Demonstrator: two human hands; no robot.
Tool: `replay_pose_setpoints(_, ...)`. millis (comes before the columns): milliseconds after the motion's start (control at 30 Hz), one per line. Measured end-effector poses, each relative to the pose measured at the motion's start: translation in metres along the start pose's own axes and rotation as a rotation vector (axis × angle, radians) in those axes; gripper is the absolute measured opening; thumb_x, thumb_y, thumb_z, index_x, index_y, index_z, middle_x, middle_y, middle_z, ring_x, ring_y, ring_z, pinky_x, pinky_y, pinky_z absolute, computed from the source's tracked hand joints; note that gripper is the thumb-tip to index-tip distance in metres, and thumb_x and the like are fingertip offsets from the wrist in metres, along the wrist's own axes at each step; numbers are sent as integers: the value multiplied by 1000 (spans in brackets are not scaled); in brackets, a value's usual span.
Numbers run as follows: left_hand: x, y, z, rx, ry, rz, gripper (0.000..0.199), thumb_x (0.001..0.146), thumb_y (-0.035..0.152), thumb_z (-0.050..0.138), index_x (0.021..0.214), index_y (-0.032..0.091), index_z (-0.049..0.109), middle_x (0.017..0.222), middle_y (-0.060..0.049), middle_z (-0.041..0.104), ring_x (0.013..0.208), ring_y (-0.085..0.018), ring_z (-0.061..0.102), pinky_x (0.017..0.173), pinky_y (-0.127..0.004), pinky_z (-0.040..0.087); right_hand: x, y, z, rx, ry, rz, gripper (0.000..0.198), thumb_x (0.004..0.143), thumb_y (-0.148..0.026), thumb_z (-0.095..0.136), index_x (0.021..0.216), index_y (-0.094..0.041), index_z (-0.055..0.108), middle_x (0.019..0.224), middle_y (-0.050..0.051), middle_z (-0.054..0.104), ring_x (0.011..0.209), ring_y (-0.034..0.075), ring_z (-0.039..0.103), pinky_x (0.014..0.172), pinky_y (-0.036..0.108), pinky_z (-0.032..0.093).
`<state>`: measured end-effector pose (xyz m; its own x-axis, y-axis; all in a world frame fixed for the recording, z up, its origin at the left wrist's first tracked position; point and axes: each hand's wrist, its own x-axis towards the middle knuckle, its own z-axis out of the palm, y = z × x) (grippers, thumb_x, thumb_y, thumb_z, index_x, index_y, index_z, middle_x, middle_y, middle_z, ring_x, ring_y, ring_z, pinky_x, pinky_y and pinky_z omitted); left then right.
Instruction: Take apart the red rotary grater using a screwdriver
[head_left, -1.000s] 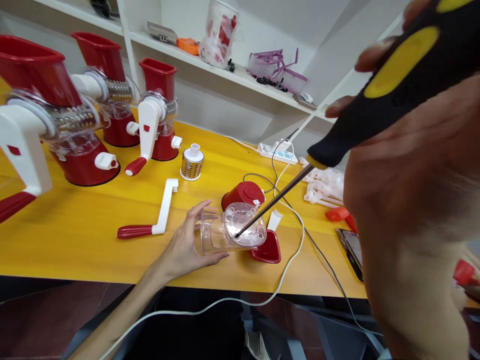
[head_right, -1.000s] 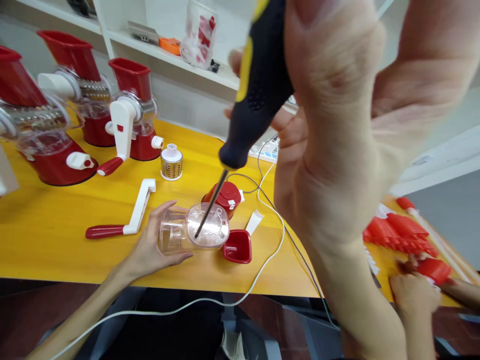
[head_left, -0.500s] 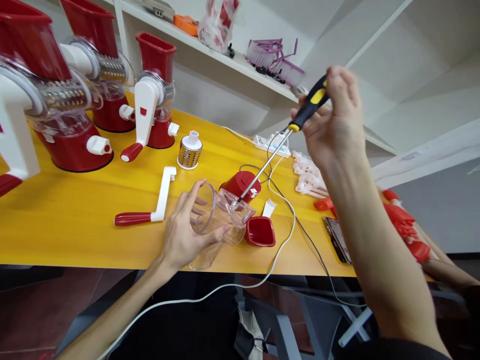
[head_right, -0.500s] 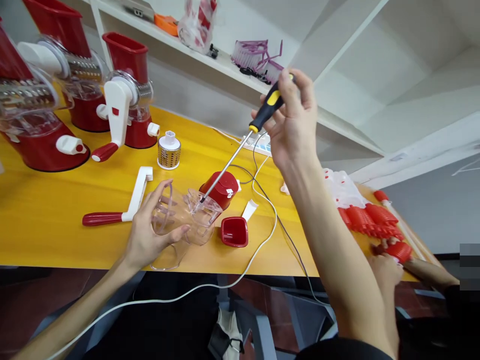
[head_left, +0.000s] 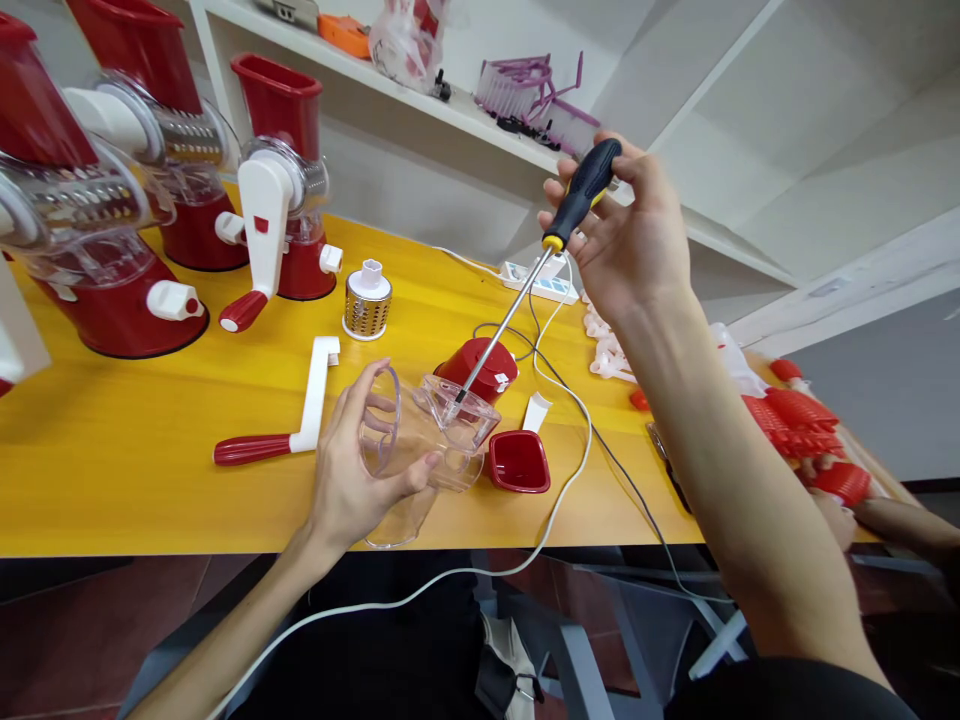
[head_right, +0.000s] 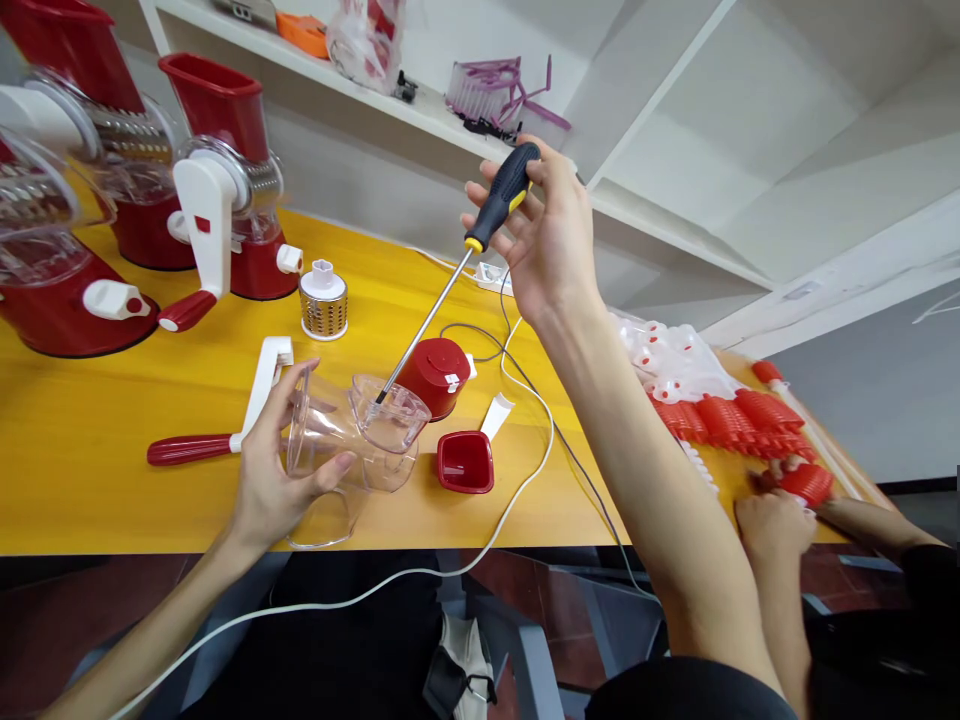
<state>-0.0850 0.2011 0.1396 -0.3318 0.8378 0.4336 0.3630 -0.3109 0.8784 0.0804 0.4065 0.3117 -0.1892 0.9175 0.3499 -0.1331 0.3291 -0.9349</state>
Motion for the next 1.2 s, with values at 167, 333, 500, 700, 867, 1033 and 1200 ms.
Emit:
replay_pose_setpoints(167, -3, -5, 2, -21, -8, 8, 95, 69, 59, 81, 148, 27, 40, 114, -9, 58, 89, -23, 63, 65, -36, 62, 0, -1, 2, 7, 8, -49, 27, 66, -40, 73, 89, -39, 59, 90, -7, 69, 97, 20, 67, 83, 40, 61)
replay_pose_setpoints(333, -4, -15, 6, -17, 18, 71, 97, 66, 54, 84, 147, 28, 35, 124, -9, 52, 104, -25, 61, 77, -39, 64, -8, -15, 6, 15, -14, -250, 32, 72, -38, 75, 96, -35, 55, 76, -8, 59, 78, 11, 62, 70, 26, 59)
replay_pose_setpoints(500, -1, -20, 9, -24, 14, 112, 89, 68, 43, 85, 138, 28, 34, 130, -10, 48, 108, -24, 63, 86, -43, 62, -37, -44, 20, -56, -76, -463, 26, 87, -32, 64, 109, -31, 52, 91, -4, 67, 81, 13, 69, 65, 24, 62)
replay_pose_setpoints(700, -2, -24, 11, -7, -24, 182, 83, 68, 38, 84, 132, 26, 33, 123, -9, 52, 111, -26, 63, 95, -48, 57, -79, -68, 44, -206, -76, -517, 24, 93, -27, 51, 114, -39, 57, 117, -11, 67, 101, 14, 71, 80, 25, 67)
replay_pose_setpoints(867, -2, -23, 10, -9, -47, 193, 81, 69, 35, 83, 131, 26, 32, 124, -10, 54, 115, -27, 62, 96, -48, 56, -92, -70, 49, -325, 33, -667, 30, 92, -26, 56, 109, -50, 60, 127, -15, 58, 98, 19, 71, 64, 28, 67)
replay_pose_setpoints(1033, 1, -19, 9, 3, -34, 218, 77, 69, 36, 82, 128, 25, 33, 121, -10, 55, 111, -27, 64, 90, -47, 58, -74, -62, 29, -246, 44, -565, 14, 89, -23, 61, 94, -35, 66, 89, -3, 70, 88, 19, 74, 48, 22, 61)
replay_pose_setpoints(1200, 2, -19, 10, 21, -49, 216, 78, 68, 36, 83, 127, 25, 33, 121, -10, 55, 111, -27, 63, 87, -46, 58, -65, -58, 17, -166, 74, -478, 11, 87, -29, 66, 96, -34, 67, 78, -3, 64, 83, 17, 74, 44, 18, 58)
